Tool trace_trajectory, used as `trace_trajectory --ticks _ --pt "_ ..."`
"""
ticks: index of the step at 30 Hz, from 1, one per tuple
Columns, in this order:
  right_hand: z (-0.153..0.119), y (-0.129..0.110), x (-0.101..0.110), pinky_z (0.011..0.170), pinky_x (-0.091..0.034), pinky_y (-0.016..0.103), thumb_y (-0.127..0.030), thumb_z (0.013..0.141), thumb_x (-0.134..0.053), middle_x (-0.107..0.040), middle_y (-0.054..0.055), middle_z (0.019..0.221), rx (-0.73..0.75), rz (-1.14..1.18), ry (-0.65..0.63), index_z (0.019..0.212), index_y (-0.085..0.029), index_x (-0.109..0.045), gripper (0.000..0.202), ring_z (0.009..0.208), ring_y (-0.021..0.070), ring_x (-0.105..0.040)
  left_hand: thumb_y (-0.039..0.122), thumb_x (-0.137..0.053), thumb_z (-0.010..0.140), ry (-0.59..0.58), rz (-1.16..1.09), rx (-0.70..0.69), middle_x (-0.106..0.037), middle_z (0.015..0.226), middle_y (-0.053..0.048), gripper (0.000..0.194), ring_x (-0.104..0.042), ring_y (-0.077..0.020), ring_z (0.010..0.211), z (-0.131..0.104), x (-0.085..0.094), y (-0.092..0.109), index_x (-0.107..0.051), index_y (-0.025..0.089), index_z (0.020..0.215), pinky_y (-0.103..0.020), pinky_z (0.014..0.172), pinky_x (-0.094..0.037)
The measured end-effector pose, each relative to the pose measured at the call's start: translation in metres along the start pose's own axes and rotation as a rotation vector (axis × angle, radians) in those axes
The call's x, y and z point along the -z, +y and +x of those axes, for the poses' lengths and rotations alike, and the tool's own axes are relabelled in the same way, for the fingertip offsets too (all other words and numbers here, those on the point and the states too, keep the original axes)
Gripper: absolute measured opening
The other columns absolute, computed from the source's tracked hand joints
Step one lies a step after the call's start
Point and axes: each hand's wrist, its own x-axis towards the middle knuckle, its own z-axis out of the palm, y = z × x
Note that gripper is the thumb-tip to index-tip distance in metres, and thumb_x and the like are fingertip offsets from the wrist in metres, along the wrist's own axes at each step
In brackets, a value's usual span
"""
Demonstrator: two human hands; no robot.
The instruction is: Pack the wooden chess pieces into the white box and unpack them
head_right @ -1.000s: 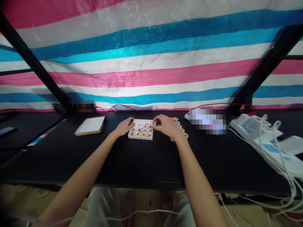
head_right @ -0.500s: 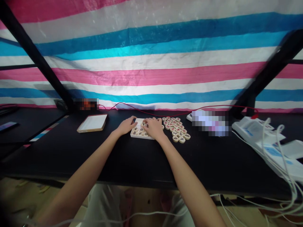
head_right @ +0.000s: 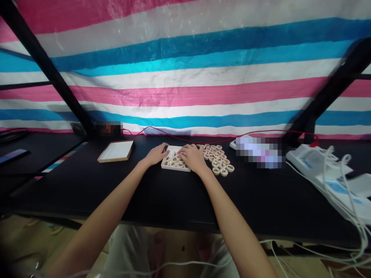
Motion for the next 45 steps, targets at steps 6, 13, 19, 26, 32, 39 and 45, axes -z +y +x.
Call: trace_trajectory --ticks 6,13,19,26,32,39,45 --pt "-0.056 0.018 0.047 0.079 -0.034 0.033 -0.034 0.086 -0.046 -0.063 0.002 0.102 -0.103 0.073 0.056 0.098 -0.026 -0.062 0.021 0.094 0.0195 -0.054 0.037 -0.04 0.085 -0.003 0.005 -0.004 -0.062 0.096 -0.007 0.038 -0.06 -0.0212 0.088 0.0 0.0 -0.001 -0.047 0.019 0.117 -0.03 0.074 -0.042" --pt "-0.139 0.056 0.046 0.081 -0.04 0.037 -0.03 0.084 -0.046 -0.051 0.008 0.116 -0.174 -0.002 -0.076 0.102 -0.026 -0.059 0.023 0.104 0.0233 -0.051 0.036 -0.039 0.086 0.008 0.007 -0.01 -0.062 0.095 -0.007 0.037 -0.06 -0.0203 0.087 0.001 -0.002 -0.003 -0.046 0.019 0.118 -0.028 0.073 -0.042" --pt "-0.132 0.055 0.037 0.075 -0.043 0.038 -0.028 0.085 -0.044 -0.049 0.011 0.115 -0.178 -0.131 0.001 0.116 -0.024 -0.052 0.032 0.103 0.0261 -0.05 0.036 -0.038 0.086 0.007 0.01 -0.015 -0.062 0.091 -0.006 0.036 -0.059 -0.02 0.084 0.001 -0.002 -0.003 -0.046 0.018 0.117 -0.028 0.071 -0.041" --pt "-0.127 0.061 0.032 0.078 -0.045 0.033 -0.025 0.086 -0.041 -0.05 0.011 0.106 -0.123 -0.058 0.017 0.104 -0.019 -0.055 0.023 0.093 0.0211 -0.053 0.037 -0.038 0.086 0.007 0.021 -0.026 -0.062 0.093 -0.007 0.038 -0.06 -0.0202 0.084 0.001 -0.002 -0.004 -0.045 0.018 0.118 -0.029 0.072 -0.042" --pt "-0.118 0.058 0.031 0.067 -0.046 0.033 -0.028 0.083 -0.048 -0.052 0.01 0.1 -0.079 -0.138 -0.021 0.096 -0.019 -0.057 0.018 0.088 0.0228 -0.055 0.037 -0.037 0.086 0.003 0.021 -0.013 -0.062 0.097 -0.007 0.038 -0.059 -0.0208 0.087 0.001 -0.001 -0.002 -0.045 0.018 0.118 -0.029 0.073 -0.042" --pt "-0.117 0.064 0.022 0.074 -0.047 0.034 -0.025 0.081 -0.05 -0.056 0.009 0.093 -0.104 0.06 0.007 0.09 -0.019 -0.059 0.014 0.083 0.0207 -0.057 0.037 -0.038 0.086 0.008 0.025 -0.013 -0.062 0.096 -0.007 0.038 -0.06 -0.0207 0.086 0.001 -0.002 -0.003 -0.045 0.018 0.118 -0.029 0.073 -0.042" --pt "-0.122 0.056 0.03 0.072 -0.048 0.033 -0.031 0.083 -0.049 -0.059 0.008 0.092 -0.131 0.198 0.008 0.095 -0.02 -0.061 0.02 0.073 0.0176 -0.058 0.037 -0.038 0.085 0.006 0.016 -0.019 -0.062 0.097 -0.008 0.039 -0.059 -0.0214 0.089 0.002 -0.003 -0.003 -0.046 0.017 0.118 -0.029 0.074 -0.042"
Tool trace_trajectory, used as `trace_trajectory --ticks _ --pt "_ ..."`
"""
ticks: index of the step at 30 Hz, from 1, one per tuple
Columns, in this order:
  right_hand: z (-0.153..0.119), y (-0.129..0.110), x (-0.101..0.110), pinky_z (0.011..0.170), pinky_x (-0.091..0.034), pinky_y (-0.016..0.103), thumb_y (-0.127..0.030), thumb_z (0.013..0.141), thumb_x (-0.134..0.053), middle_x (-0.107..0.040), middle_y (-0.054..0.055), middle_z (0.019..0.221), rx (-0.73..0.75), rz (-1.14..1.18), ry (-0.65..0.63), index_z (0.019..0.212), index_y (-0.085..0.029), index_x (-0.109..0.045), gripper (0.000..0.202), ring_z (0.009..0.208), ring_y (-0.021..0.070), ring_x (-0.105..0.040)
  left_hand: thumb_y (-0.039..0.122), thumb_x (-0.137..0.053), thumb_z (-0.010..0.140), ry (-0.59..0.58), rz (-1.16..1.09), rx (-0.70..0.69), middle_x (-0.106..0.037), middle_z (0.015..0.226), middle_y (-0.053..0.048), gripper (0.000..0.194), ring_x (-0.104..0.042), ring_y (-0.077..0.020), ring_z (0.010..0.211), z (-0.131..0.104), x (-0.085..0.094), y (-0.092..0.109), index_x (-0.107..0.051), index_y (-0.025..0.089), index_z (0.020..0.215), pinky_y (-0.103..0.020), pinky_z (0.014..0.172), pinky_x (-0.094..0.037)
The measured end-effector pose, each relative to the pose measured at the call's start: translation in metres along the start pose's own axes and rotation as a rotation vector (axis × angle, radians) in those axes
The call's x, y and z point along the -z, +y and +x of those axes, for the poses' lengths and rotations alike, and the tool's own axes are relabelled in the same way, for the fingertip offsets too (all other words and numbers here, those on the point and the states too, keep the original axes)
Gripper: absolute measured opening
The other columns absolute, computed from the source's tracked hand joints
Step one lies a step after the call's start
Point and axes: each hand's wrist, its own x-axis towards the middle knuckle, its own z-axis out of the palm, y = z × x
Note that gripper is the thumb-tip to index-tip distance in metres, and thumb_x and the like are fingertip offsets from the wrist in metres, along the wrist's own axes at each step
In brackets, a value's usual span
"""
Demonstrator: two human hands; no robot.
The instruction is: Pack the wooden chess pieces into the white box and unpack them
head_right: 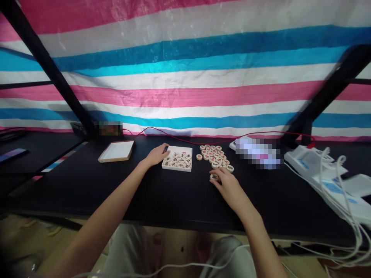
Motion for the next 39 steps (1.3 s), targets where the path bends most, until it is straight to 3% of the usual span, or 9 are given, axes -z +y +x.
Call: trace_trajectory --ticks 3,6,10,14,19,26,35,39 --pt "0.017 -0.024 0.009 0.066 -0.047 0.03 -0.034 0.081 -0.053 -0.06 0.005 0.083 0.02 0.099 0.026 0.093 -0.02 -0.061 0.02 0.067 0.0155 -0.056 0.037 -0.038 0.086 0.002 -0.002 0.001 -0.062 0.098 -0.008 0.039 -0.059 -0.0214 0.09 0.0 0.0 0.0 -0.046 0.017 0.118 -0.029 0.075 -0.042" --pt "0.05 -0.053 0.007 0.067 -0.046 0.028 -0.033 0.081 -0.055 -0.06 0.004 0.085 0.092 0.195 0.1 0.094 -0.021 -0.061 0.019 0.069 0.0142 -0.055 0.038 -0.038 0.086 0.004 -0.002 -0.003 -0.062 0.1 -0.009 0.039 -0.059 -0.0219 0.091 -0.001 0.0 0.0 -0.046 0.018 0.118 -0.03 0.075 -0.043" --pt "0.104 -0.076 -0.021 0.069 -0.045 0.027 -0.025 0.078 -0.058 -0.059 0.004 0.091 0.15 0.279 0.055 0.094 -0.018 -0.062 0.017 0.068 0.0114 -0.055 0.04 -0.035 0.087 0.009 -0.007 -0.008 -0.063 0.1 -0.009 0.039 -0.06 -0.0222 0.092 -0.001 0.0 0.001 -0.046 0.018 0.117 -0.031 0.077 -0.043" --pt "0.137 -0.076 -0.058 0.069 -0.043 0.025 -0.015 0.075 -0.059 -0.056 0.004 0.086 0.127 0.229 -0.029 0.09 -0.014 -0.062 0.015 0.065 0.01 -0.052 0.042 -0.033 0.088 0.006 -0.005 -0.009 -0.063 0.104 -0.009 0.039 -0.059 -0.0227 0.095 0.0 0.0 0.0 -0.045 0.019 0.117 -0.032 0.079 -0.043" --pt "0.136 -0.071 -0.083 0.074 -0.039 0.025 -0.015 0.078 -0.054 -0.054 0.005 0.091 0.172 0.143 0.032 0.096 -0.015 -0.06 0.019 0.078 0.013 -0.053 0.04 -0.027 0.09 0.004 0.011 -0.013 -0.062 0.107 -0.01 0.038 -0.059 -0.0237 0.098 0.003 -0.002 -0.003 -0.045 0.02 0.116 -0.034 0.08 -0.043" --pt "0.128 -0.078 -0.083 0.08 -0.027 0.035 -0.027 0.083 -0.053 -0.061 0.005 0.099 0.202 -0.155 0.064 0.103 -0.022 -0.058 0.021 0.095 0.0208 -0.05 0.044 -0.028 0.09 0.001 0.003 0.0 -0.062 0.108 -0.01 0.039 -0.059 -0.0233 0.098 0.002 -0.001 -0.002 -0.046 0.02 0.116 -0.033 0.08 -0.043" --pt "0.133 -0.076 -0.082 0.077 -0.023 0.032 -0.022 0.082 -0.056 -0.067 0.002 0.094 0.175 -0.054 -0.014 0.105 -0.023 -0.057 0.024 0.089 0.0179 -0.056 0.043 -0.028 0.09 -0.015 -0.002 0.033 -0.063 0.101 -0.009 0.04 -0.06 -0.0238 0.094 0.001 0.002 0.001 -0.046 0.019 0.117 -0.033 0.078 -0.043" --pt "0.133 -0.078 -0.081 0.077 -0.021 0.034 -0.023 0.084 -0.054 -0.068 0.005 0.089 0.16 -0.135 -0.017 0.1 -0.022 -0.061 0.018 0.085 0.0186 -0.057 0.042 -0.03 0.089 -0.013 -0.001 0.032 -0.063 0.1 -0.009 0.04 -0.06 -0.0231 0.093 0.002 0.001 -0.001 -0.046 0.019 0.117 -0.032 0.077 -0.042"
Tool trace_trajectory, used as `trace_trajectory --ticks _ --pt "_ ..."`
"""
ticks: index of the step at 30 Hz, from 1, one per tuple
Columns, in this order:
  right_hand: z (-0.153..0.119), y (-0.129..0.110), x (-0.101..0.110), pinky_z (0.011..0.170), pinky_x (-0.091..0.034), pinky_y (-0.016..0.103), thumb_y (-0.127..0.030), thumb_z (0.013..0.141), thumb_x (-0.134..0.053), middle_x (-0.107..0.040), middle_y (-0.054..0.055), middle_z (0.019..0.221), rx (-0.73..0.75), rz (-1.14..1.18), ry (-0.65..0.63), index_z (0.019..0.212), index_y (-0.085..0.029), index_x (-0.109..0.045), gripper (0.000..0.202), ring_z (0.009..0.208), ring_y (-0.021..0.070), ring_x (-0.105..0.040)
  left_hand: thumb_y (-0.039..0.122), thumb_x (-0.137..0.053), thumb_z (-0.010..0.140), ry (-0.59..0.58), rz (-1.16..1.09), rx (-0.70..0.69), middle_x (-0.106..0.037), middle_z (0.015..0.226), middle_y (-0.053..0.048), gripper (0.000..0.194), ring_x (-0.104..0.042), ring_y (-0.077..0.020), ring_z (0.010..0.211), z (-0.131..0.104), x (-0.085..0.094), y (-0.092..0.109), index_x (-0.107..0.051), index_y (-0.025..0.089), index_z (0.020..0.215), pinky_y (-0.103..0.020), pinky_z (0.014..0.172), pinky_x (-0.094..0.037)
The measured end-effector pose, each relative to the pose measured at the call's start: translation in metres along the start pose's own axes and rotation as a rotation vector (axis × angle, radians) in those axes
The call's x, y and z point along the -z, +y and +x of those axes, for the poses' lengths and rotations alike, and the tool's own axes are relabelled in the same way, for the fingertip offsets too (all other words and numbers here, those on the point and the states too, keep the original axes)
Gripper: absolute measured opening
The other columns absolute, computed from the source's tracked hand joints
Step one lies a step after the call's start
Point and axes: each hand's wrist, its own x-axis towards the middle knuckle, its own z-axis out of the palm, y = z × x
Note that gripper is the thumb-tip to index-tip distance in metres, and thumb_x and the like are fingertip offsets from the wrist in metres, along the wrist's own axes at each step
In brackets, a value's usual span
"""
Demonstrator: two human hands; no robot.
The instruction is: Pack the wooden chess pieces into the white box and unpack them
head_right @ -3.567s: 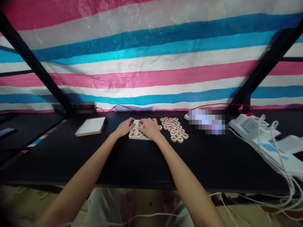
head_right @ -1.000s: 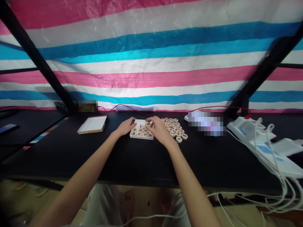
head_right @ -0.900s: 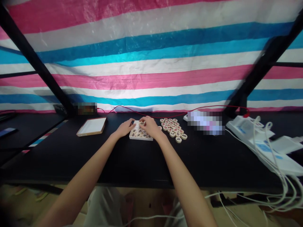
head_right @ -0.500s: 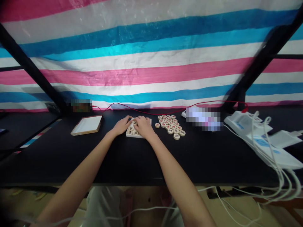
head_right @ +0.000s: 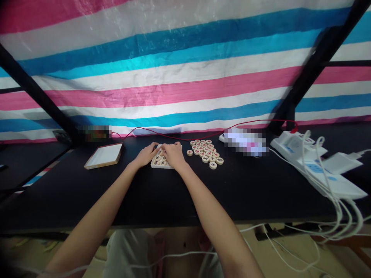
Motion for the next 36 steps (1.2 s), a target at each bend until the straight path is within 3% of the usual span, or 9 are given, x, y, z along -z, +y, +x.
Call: trace_trajectory --ticks 3,7,14,19,24,29,32,36 --pt "-0.001 -0.002 0.002 0.077 -0.02 0.035 -0.029 0.084 -0.054 -0.067 0.005 0.081 -0.009 -0.054 0.008 0.091 -0.023 -0.064 0.014 0.079 0.019 -0.057 0.041 -0.03 0.089 0.006 0.002 -0.005 -0.064 0.098 -0.008 0.038 -0.06 -0.0232 0.091 0.0 0.0 0.0 -0.046 0.019 0.116 -0.032 0.076 -0.042" --pt "-0.002 -0.004 0.004 0.078 -0.021 0.036 -0.033 0.086 -0.05 -0.068 0.006 0.079 0.001 -0.069 0.013 0.092 -0.025 -0.066 0.019 0.076 0.0187 -0.056 0.041 -0.031 0.088 0.005 -0.002 -0.002 -0.064 0.093 -0.007 0.038 -0.06 -0.0235 0.089 0.001 0.0 0.0 -0.046 0.019 0.115 -0.032 0.074 -0.042" --pt "-0.005 -0.006 0.006 0.087 -0.018 0.04 -0.028 0.088 -0.047 -0.068 0.006 0.086 0.03 -0.075 -0.008 0.096 -0.024 -0.066 0.021 0.084 0.0196 -0.056 0.045 -0.032 0.087 -0.021 -0.011 0.034 -0.064 0.095 -0.007 0.041 -0.06 -0.0231 0.09 -0.001 0.004 0.002 -0.046 0.02 0.117 -0.031 0.074 -0.042" --pt "-0.01 0.002 0.032 0.085 -0.023 0.039 -0.024 0.087 -0.047 -0.068 0.003 0.093 -0.034 -0.02 0.102 0.095 -0.024 -0.065 0.02 0.091 0.0208 -0.054 0.047 -0.038 0.084 -0.027 0.008 0.051 -0.064 0.093 -0.006 0.043 -0.06 -0.0219 0.084 -0.001 0.004 0.002 -0.046 0.021 0.117 -0.03 0.07 -0.042" --pt "-0.069 0.04 0.076 0.075 -0.033 0.034 -0.028 0.084 -0.051 -0.065 0.004 0.098 -0.209 -0.02 0.179 0.094 -0.023 -0.064 0.017 0.09 0.021 -0.055 0.045 -0.036 0.085 -0.026 0.013 0.036 -0.063 0.093 -0.006 0.041 -0.06 -0.021 0.085 0.001 0.003 0.0 -0.047 0.021 0.117 -0.03 0.072 -0.042" --pt "-0.143 0.074 0.087 0.072 -0.04 0.033 -0.028 0.078 -0.058 -0.06 0.006 0.099 -0.309 -0.122 0.075 0.096 -0.024 -0.063 0.018 0.091 0.0227 -0.053 0.044 -0.033 0.086 -0.017 0.039 0.034 -0.063 0.094 -0.006 0.041 -0.059 -0.0221 0.087 0.002 0.002 -0.001 -0.046 0.021 0.117 -0.031 0.073 -0.042" --pt "-0.161 0.078 0.084 0.078 -0.042 0.033 -0.025 0.083 -0.051 -0.056 0.007 0.102 -0.27 0.026 0.051 0.103 -0.023 -0.059 0.022 0.094 0.0202 -0.053 0.046 -0.032 0.086 -0.005 0.058 0.046 -0.063 0.096 -0.006 0.042 -0.059 -0.0229 0.087 0.002 0.001 -0.001 -0.047 0.022 0.117 -0.032 0.074 -0.042" --pt "-0.161 0.079 0.087 0.079 -0.043 0.031 -0.022 0.081 -0.05 -0.055 0.006 0.097 -0.228 0.193 0.031 0.097 -0.02 -0.06 0.018 0.088 0.0164 -0.054 0.046 -0.031 0.086 -0.005 0.068 0.067 -0.063 0.097 -0.006 0.043 -0.059 -0.0224 0.088 0.001 0.002 0.001 -0.046 0.022 0.117 -0.03 0.073 -0.042"
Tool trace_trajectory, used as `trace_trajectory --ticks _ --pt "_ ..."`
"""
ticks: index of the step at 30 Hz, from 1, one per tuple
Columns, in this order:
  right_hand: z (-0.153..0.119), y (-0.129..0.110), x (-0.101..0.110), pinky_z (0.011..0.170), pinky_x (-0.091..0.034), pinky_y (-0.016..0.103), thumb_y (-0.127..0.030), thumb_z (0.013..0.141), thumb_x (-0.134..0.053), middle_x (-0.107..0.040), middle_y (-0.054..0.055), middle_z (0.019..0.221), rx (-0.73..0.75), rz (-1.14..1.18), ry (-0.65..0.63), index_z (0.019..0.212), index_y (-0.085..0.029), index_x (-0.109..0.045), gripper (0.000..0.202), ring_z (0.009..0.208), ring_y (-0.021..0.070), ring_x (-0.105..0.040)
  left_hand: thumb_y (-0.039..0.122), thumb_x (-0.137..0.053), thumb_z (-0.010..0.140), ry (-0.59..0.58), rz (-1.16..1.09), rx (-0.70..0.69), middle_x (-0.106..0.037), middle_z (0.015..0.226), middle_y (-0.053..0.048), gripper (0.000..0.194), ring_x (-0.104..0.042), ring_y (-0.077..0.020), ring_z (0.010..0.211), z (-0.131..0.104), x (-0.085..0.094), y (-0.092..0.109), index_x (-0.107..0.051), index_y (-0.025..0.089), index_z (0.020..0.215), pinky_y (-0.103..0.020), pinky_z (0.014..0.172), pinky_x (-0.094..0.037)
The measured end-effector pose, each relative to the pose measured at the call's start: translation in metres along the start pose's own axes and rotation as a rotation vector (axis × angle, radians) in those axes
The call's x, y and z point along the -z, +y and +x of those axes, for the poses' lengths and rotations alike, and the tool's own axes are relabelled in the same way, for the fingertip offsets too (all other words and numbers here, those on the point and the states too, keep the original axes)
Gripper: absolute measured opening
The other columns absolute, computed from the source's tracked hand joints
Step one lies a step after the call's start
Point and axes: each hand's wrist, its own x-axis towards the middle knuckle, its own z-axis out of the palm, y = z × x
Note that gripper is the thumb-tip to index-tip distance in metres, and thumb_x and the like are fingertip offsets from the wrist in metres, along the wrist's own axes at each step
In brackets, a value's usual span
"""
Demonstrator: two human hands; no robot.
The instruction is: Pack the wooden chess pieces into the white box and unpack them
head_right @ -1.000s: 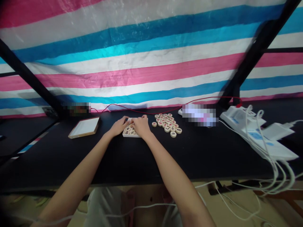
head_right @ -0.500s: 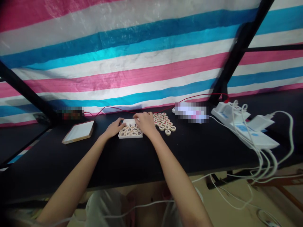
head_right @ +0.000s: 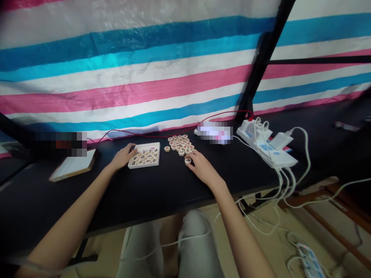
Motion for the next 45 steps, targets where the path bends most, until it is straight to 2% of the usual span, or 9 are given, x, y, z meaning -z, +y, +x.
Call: trace_trajectory --ticks 6,9,14,18,23,30,39,42,45 --pt "0.038 -0.017 0.002 0.07 -0.041 0.026 -0.024 0.078 -0.056 -0.059 0.002 0.084 0.034 0.116 0.024 0.093 -0.018 -0.061 0.017 0.071 0.0122 -0.053 0.046 -0.029 0.087 -0.02 -0.003 -0.017 -0.063 0.097 -0.007 0.044 -0.059 -0.0224 0.089 -0.002 0.0 0.007 -0.045 0.02 0.118 -0.03 0.074 -0.042" --pt "0.075 -0.033 -0.013 0.07 -0.039 0.025 -0.026 0.08 -0.055 -0.062 0.002 0.09 0.122 0.126 0.036 0.097 -0.02 -0.061 0.019 0.074 0.0119 -0.054 0.045 -0.029 0.087 -0.014 0.007 -0.014 -0.063 0.096 -0.006 0.042 -0.06 -0.0223 0.087 -0.002 -0.001 0.01 -0.046 0.021 0.116 -0.03 0.072 -0.042" --pt "0.118 -0.048 -0.046 0.078 -0.031 0.031 -0.03 0.081 -0.057 -0.063 0.001 0.098 0.185 -0.092 0.058 0.097 -0.022 -0.06 0.018 0.089 0.0167 -0.056 0.045 -0.029 0.086 -0.015 0.01 -0.011 -0.063 0.093 -0.005 0.041 -0.06 -0.0214 0.084 -0.002 -0.002 0.01 -0.046 0.021 0.116 -0.029 0.069 -0.041" --pt "0.119 -0.046 -0.061 0.082 -0.026 0.036 -0.032 0.082 -0.057 -0.064 0.002 0.096 0.2 -0.218 0.089 0.098 -0.022 -0.058 0.019 0.092 0.0201 -0.055 0.045 -0.03 0.086 -0.004 -0.001 -0.022 -0.063 0.091 -0.005 0.04 -0.059 -0.0211 0.082 -0.001 -0.004 0.008 -0.046 0.022 0.114 -0.029 0.067 -0.04" --pt "0.115 -0.047 -0.066 0.084 -0.022 0.038 -0.031 0.084 -0.055 -0.064 0.003 0.092 0.192 -0.305 0.122 0.093 -0.021 -0.056 0.014 0.089 0.021 -0.054 0.044 -0.031 0.086 -0.015 -0.007 -0.013 -0.063 0.089 -0.005 0.041 -0.059 -0.0207 0.08 0.0 -0.003 0.008 -0.046 0.021 0.115 -0.028 0.066 -0.039" --pt "0.116 -0.051 -0.072 0.085 -0.022 0.04 -0.026 0.083 -0.054 -0.064 0.004 0.088 0.119 -0.364 0.129 0.082 -0.02 -0.059 0.008 0.087 0.0204 -0.05 0.044 -0.03 0.086 -0.016 -0.013 -0.027 -0.062 0.088 -0.004 0.041 -0.059 -0.0212 0.08 0.0 -0.003 0.009 -0.046 0.02 0.115 -0.029 0.067 -0.039" --pt "0.113 -0.051 -0.076 0.082 -0.025 0.04 -0.022 0.082 -0.051 -0.062 0.006 0.092 0.008 -0.408 0.187 0.076 -0.021 -0.065 0.015 0.091 0.0216 -0.046 0.044 -0.031 0.086 -0.008 -0.02 -0.048 -0.062 0.089 -0.005 0.04 -0.059 -0.0212 0.081 0.001 -0.005 0.011 -0.045 0.02 0.115 -0.03 0.068 -0.04" --pt "0.114 -0.053 -0.071 0.081 -0.027 0.039 -0.023 0.083 -0.05 -0.062 0.006 0.093 -0.004 -0.4 0.176 0.076 -0.021 -0.067 0.017 0.093 0.0218 -0.047 0.043 -0.031 0.086 -0.011 -0.018 -0.057 -0.062 0.088 -0.005 0.04 -0.059 -0.0209 0.08 0.0 -0.005 0.013 -0.045 0.019 0.115 -0.029 0.067 -0.04" --pt "0.112 -0.05 -0.05 0.079 -0.03 0.037 -0.025 0.084 -0.049 -0.062 0.005 0.094 -0.06 -0.342 0.156 0.079 -0.023 -0.068 0.02 0.092 0.0211 -0.049 0.043 -0.031 0.086 -0.011 -0.014 -0.052 -0.062 0.088 -0.005 0.04 -0.059 -0.0206 0.079 -0.001 -0.005 0.014 -0.046 0.019 0.115 -0.029 0.066 -0.039"
